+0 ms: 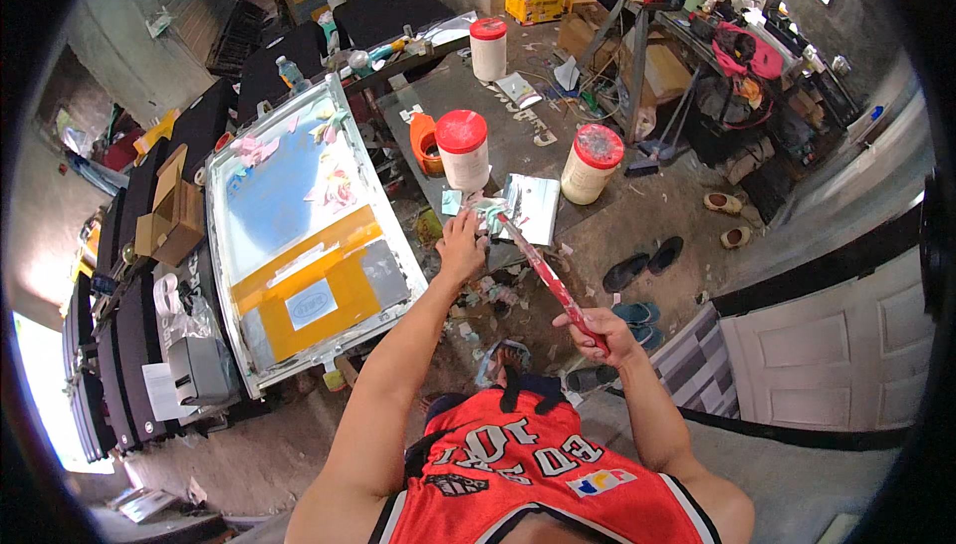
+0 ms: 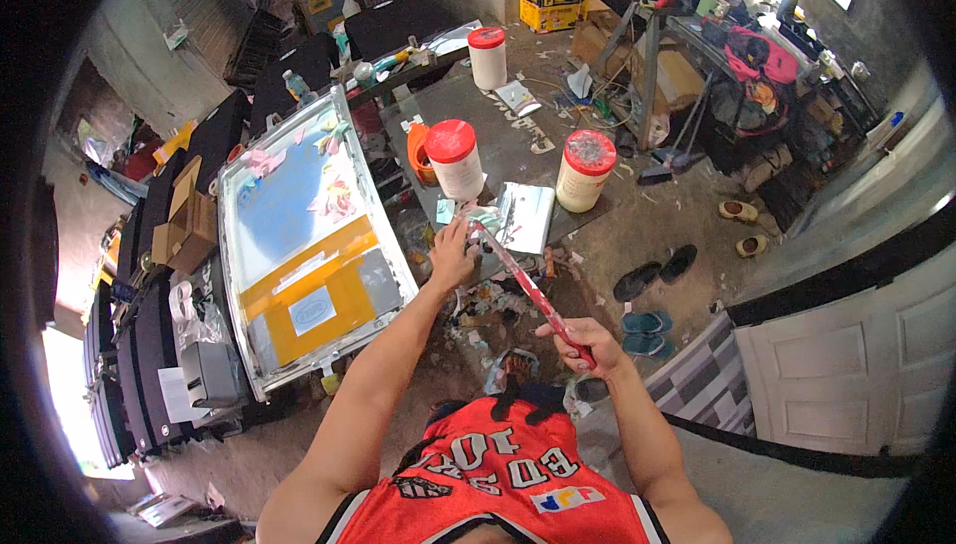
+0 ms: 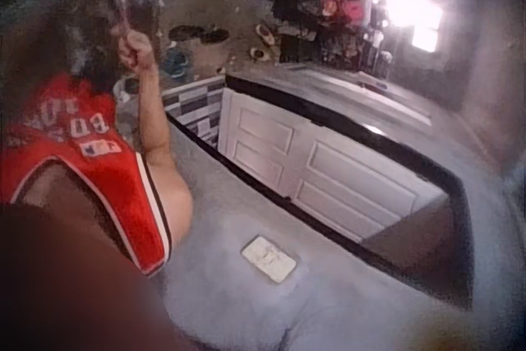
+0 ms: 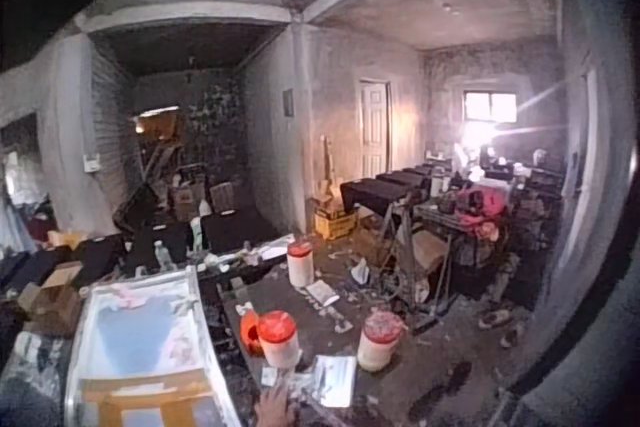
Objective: The person unwraps plastic film from a red squeegee, opens a jar of emulsion paste, and stirs the paste inside the jar with the squeegee. They then apply the paste onto a screen printing frame and wipe the screen surface with a cloth.
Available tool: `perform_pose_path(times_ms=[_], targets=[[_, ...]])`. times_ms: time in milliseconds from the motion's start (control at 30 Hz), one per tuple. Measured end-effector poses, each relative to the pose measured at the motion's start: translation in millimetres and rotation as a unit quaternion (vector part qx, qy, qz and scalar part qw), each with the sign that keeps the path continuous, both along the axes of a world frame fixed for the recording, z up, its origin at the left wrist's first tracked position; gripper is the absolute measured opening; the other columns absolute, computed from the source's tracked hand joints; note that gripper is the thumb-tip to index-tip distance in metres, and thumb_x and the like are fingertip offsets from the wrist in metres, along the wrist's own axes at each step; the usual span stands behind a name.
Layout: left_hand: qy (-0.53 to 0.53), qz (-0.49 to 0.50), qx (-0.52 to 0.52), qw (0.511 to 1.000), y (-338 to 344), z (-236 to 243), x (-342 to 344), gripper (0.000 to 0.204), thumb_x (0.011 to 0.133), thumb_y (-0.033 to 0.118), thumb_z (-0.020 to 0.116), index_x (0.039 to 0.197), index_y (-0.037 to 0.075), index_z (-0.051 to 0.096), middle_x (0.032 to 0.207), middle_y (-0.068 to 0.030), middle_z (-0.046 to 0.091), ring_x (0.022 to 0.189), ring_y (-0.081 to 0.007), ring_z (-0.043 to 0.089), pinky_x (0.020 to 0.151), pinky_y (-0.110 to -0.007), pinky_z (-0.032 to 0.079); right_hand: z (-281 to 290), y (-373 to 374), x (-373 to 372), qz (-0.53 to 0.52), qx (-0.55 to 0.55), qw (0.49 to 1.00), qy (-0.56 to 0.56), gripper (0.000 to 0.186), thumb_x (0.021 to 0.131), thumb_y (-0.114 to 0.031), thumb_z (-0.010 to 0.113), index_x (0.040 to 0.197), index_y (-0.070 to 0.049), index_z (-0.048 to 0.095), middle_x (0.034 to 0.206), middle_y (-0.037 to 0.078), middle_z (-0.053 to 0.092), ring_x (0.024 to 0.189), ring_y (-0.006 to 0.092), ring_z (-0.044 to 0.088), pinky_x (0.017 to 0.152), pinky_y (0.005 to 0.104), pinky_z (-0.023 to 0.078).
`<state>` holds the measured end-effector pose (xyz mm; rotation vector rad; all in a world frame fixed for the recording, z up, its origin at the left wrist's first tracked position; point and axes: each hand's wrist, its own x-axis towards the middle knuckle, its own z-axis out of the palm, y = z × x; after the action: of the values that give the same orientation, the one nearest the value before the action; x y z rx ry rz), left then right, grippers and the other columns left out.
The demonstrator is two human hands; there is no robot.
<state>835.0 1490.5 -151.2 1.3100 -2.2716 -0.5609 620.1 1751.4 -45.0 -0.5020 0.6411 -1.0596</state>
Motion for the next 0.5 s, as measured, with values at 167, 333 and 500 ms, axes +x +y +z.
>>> perform_pose_path(times_ms=[167,333,500], targets=[[-0.197,-0.03,-0.077,0.977,13.8,-7.1,-0.5,0.061,0.089,0.031,0.066,0.144,0.015,0.044,0.155,-0.0104,0.034,0.141,-0.0367,0.034,0.099,-0.074,0.033,-5.0,-7.2,-10.6,0.018,0.02,1.0,0.006,0.053,0.096,-0.032,0.061,0.128,0.01,0.056,0.068,0.001,0.045,0.044,0.0069,0.039,0.039,0.0217,0.031],[-0.196,-0.07,-0.069,0.976,20.0,-5.5,4.6,0.057,0.081,0.02,0.065,0.136,0.012,0.052,0.152,-0.0198,0.037,0.144,-0.0389,0.032,0.107,-0.072,0.026,-8.8,-24.5,-9.9,0.038,0.014,0.999,-0.017,0.051,0.098,-0.032,0.06,0.127,0.009,0.057,0.067,0.0,0.045,0.044,0.0064,0.038,0.039,0.0209,0.031],[-0.184,-0.103,-0.043,0.977,21.4,2.5,9.2,0.052,0.083,0.018,0.062,0.133,0.011,0.053,0.152,-0.0212,0.036,0.146,-0.0401,0.028,0.107,-0.074,0.026,-8.9,-41.6,-8.7,0.033,0.009,0.999,-0.01,0.055,0.096,-0.034,0.062,0.126,0.012,0.055,0.066,0.001,0.044,0.043,0.0069,0.038,0.038,0.0212,0.031]])
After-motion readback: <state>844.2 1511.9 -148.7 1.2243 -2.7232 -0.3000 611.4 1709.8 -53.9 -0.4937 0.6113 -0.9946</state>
